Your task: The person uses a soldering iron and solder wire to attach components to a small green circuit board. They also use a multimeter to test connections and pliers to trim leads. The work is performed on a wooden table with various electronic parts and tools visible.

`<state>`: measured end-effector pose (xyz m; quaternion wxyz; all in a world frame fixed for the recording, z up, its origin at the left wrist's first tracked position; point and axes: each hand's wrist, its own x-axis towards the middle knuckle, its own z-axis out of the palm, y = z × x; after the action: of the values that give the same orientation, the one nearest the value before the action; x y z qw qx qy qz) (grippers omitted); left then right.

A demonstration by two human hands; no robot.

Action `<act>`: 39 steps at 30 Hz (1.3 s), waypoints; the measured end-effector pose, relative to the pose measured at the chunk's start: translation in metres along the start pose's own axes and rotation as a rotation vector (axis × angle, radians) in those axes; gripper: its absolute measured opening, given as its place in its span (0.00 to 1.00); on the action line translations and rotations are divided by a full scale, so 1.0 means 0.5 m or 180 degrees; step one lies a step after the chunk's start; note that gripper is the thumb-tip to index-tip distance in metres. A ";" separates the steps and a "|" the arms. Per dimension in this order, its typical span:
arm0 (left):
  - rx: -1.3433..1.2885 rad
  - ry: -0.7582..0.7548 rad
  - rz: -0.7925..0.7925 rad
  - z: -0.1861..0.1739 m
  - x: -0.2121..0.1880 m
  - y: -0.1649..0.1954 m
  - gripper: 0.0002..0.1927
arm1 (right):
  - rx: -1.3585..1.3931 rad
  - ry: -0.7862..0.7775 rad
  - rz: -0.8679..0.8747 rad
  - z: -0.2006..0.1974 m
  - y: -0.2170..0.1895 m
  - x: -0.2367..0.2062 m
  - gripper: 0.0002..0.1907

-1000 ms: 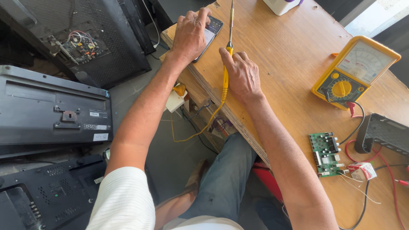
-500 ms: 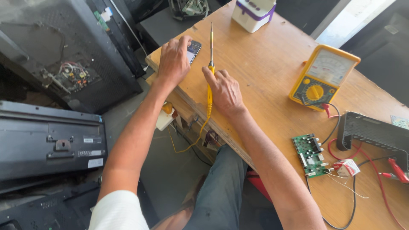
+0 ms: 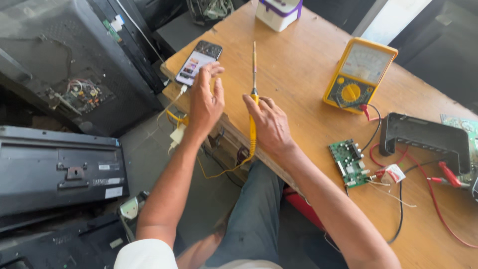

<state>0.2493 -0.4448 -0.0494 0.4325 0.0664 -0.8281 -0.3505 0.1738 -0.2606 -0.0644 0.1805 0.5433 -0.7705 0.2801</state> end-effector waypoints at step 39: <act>-0.0894 -0.1802 0.0412 0.373 -0.288 0.479 0.14 | 0.1120 0.2581 0.2027 -0.440 0.047 -0.722 0.25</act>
<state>0.2422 -0.1094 -0.0640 0.2113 -0.1468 -0.8615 -0.4377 0.2704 0.1491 -0.1091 0.2758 0.1536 -0.7071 0.6327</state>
